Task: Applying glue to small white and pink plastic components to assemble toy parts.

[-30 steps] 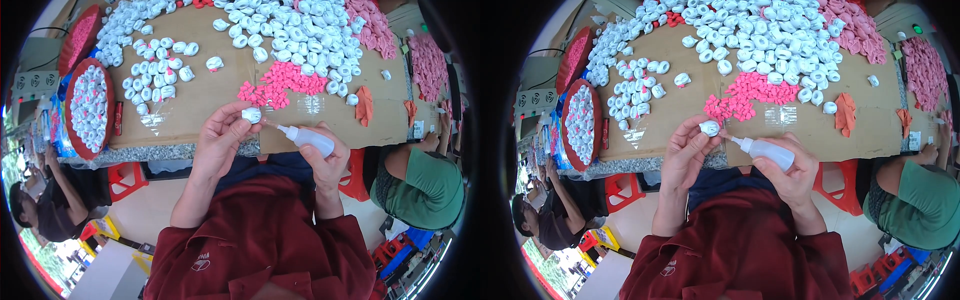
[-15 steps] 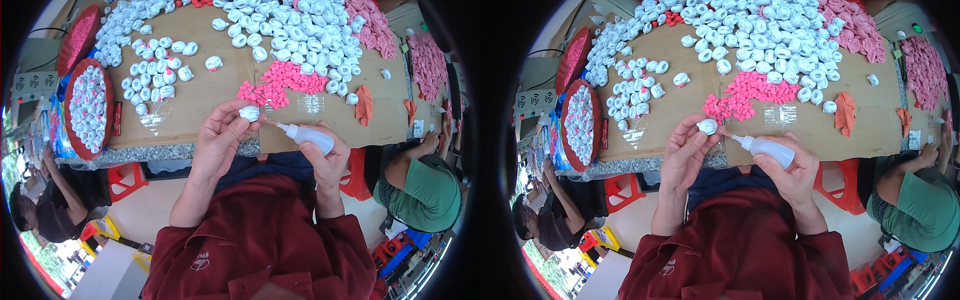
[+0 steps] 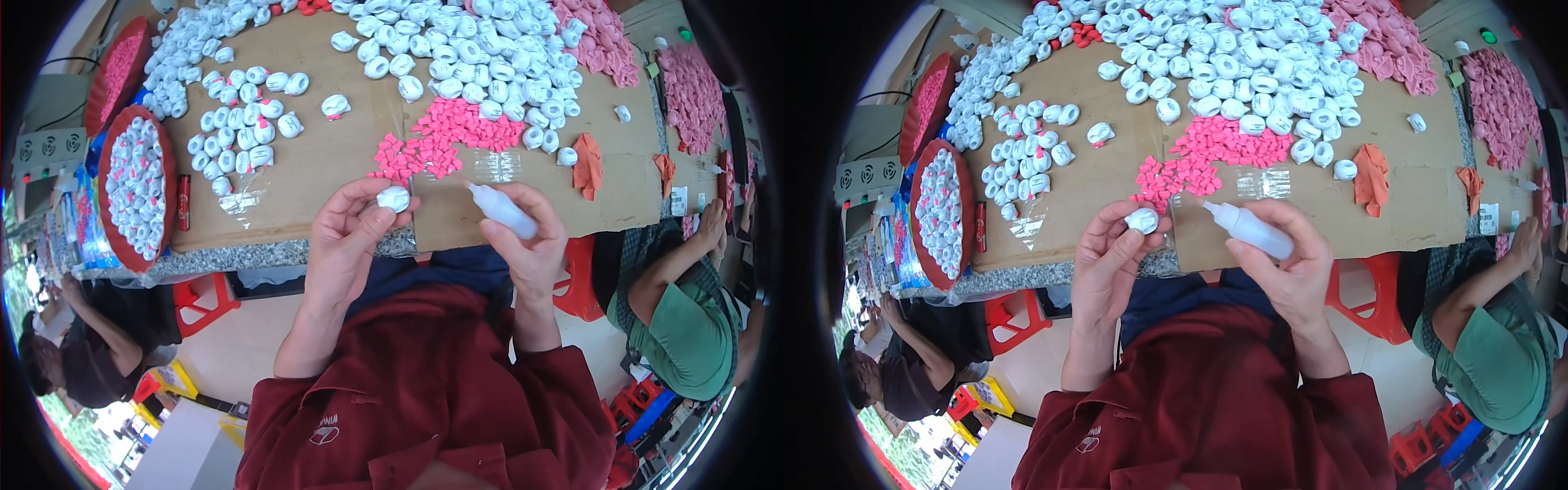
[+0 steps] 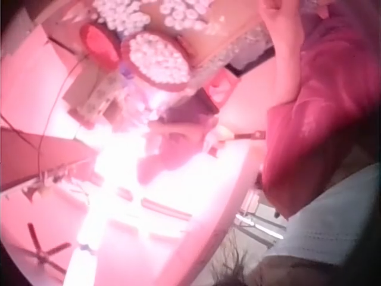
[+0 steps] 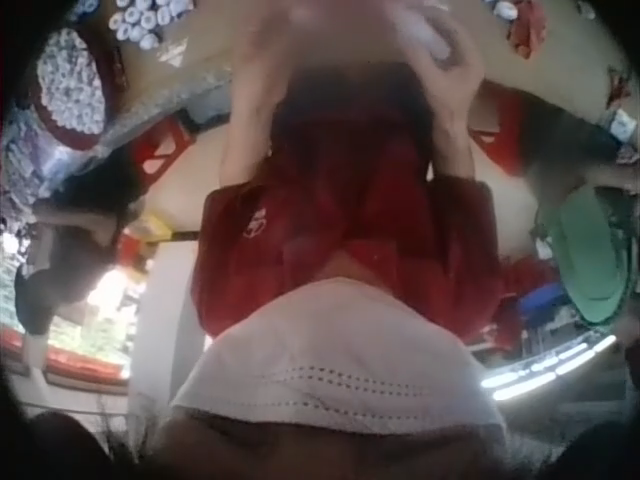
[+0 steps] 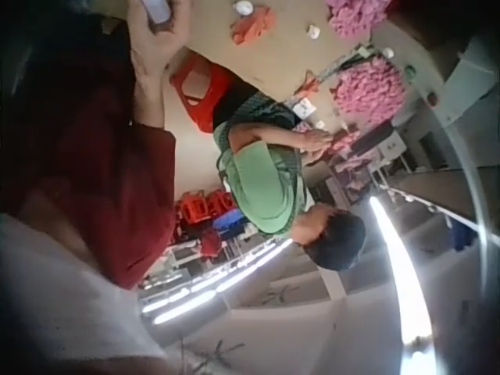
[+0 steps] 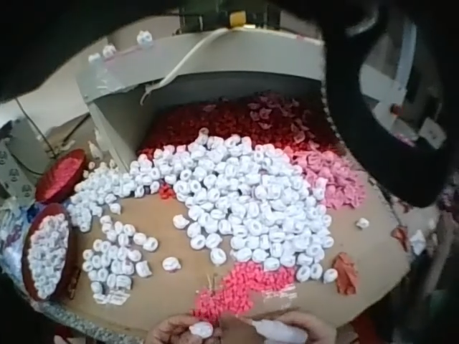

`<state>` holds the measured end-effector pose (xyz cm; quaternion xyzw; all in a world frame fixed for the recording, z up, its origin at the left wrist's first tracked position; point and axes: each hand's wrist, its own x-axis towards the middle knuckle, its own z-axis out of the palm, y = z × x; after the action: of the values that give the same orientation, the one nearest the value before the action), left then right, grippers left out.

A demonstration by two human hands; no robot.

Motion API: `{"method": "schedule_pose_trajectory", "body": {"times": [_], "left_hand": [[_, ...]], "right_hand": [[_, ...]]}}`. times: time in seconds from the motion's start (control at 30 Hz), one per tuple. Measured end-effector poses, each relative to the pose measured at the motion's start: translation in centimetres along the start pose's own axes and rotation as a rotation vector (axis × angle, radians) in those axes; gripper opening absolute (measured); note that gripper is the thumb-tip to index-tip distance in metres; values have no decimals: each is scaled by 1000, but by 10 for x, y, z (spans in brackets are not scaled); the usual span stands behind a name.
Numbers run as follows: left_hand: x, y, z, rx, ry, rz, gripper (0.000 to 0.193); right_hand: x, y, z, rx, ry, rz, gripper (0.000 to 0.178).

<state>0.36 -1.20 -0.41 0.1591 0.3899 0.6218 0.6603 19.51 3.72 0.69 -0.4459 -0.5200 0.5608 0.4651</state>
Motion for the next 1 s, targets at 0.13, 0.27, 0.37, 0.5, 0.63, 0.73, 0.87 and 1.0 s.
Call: {"method": "schedule_pose_trajectory", "body": {"times": [0.13,0.27,0.37,0.5,0.63,0.73,0.87,1.0], "left_hand": [[-9,-3,1,35,29,5,25],[-10,-7,2,73,6,-2,26],[-11,-9,0,93,0,3,25],[-11,-11,1,98,-18,0,25],[-11,-13,5,84,-32,-22,26],[-14,-14,7,71,-29,-36,27],[-17,-16,6,79,-42,-55,27],[-16,-18,8,73,-38,-59,27]], "right_hand": [[8,11,6,-354,-104,-227,30],[10,9,11,-417,-140,-251,30],[10,6,3,-433,-2,-193,25],[32,8,-9,-770,166,-366,16],[42,10,-13,-900,101,-403,14],[34,2,-15,-834,-28,-283,13],[31,-1,-13,-718,-63,-167,13],[29,0,-15,-801,-102,-308,14]]}}
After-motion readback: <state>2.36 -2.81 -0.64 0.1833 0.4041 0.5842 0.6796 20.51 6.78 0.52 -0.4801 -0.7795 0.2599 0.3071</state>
